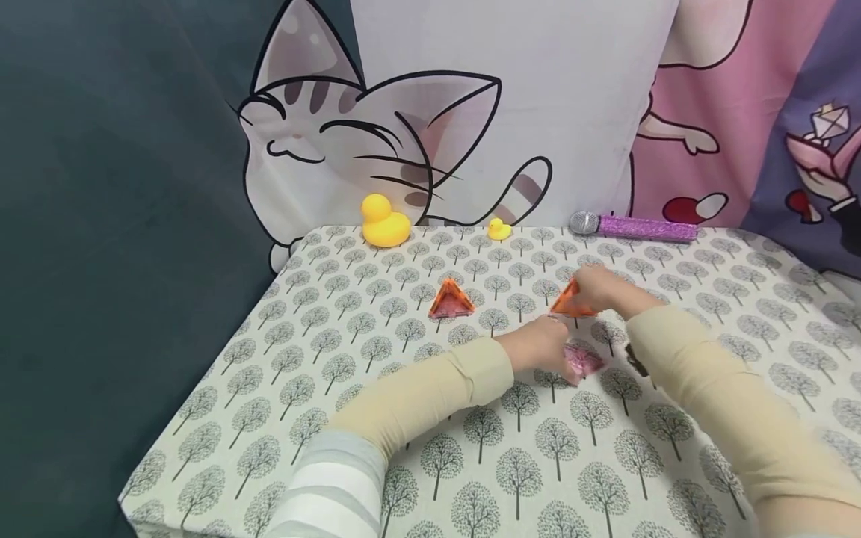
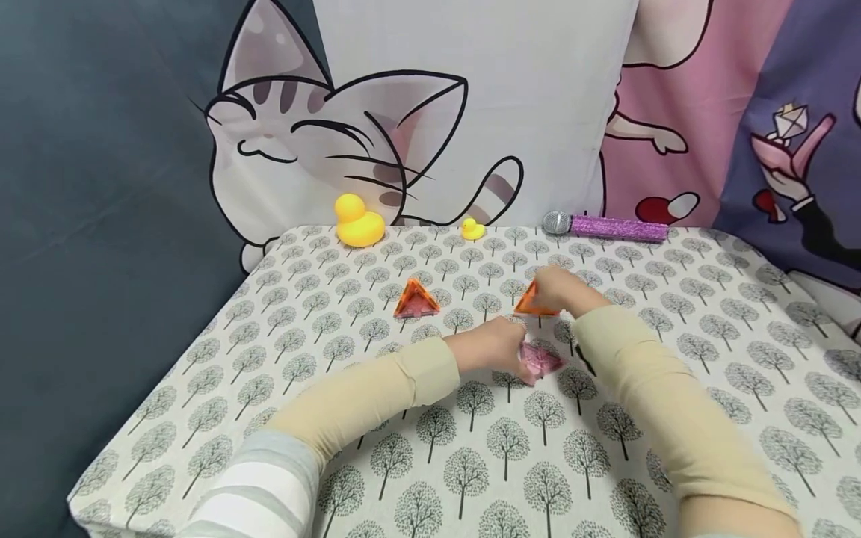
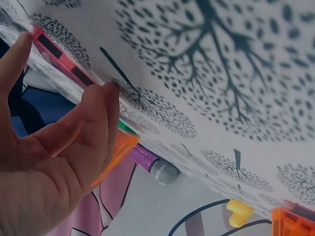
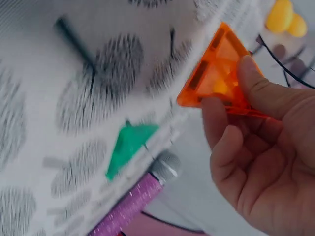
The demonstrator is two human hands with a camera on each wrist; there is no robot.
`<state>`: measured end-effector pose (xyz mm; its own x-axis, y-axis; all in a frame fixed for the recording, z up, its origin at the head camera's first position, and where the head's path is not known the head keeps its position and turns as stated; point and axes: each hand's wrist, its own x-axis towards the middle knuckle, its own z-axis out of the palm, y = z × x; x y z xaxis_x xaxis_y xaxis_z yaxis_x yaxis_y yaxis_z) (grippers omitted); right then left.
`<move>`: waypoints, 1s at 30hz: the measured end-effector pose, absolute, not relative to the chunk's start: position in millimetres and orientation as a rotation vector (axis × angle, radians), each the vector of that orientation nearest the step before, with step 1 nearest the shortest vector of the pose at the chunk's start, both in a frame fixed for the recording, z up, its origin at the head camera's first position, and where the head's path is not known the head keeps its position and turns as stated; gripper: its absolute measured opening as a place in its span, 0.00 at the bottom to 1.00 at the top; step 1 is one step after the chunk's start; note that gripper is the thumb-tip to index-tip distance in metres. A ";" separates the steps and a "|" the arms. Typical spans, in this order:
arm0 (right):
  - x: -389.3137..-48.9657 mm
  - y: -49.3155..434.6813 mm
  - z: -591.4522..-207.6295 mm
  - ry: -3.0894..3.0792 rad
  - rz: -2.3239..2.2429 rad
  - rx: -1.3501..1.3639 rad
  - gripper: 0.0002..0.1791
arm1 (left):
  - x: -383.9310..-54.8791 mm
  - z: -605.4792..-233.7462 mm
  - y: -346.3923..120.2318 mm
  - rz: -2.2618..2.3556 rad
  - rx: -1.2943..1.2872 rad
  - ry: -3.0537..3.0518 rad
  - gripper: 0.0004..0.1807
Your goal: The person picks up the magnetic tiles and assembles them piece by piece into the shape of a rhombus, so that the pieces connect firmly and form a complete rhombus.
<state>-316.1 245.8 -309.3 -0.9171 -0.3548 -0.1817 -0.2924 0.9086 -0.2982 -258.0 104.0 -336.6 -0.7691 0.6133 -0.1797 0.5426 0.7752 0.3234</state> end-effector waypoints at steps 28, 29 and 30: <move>-222.2 263.9 -320.0 2.797 -0.559 -0.937 0.08 | -271.3 -338.4 106.9 0.235 0.884 2.711 0.26; -223.2 264.5 -322.2 2.805 -0.557 -0.939 0.08 | -271.1 -338.0 106.7 0.255 0.868 2.702 0.26; -223.9 264.8 -323.8 2.815 -0.557 -0.940 0.09 | -270.6 -337.4 106.1 0.266 0.860 2.695 0.27</move>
<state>-223.9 264.8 -323.8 -0.7996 -0.6005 0.0010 -0.5557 0.7393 -0.3804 -270.6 106.1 -337.4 -0.7763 0.5888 -0.2250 0.5335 0.8039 0.2630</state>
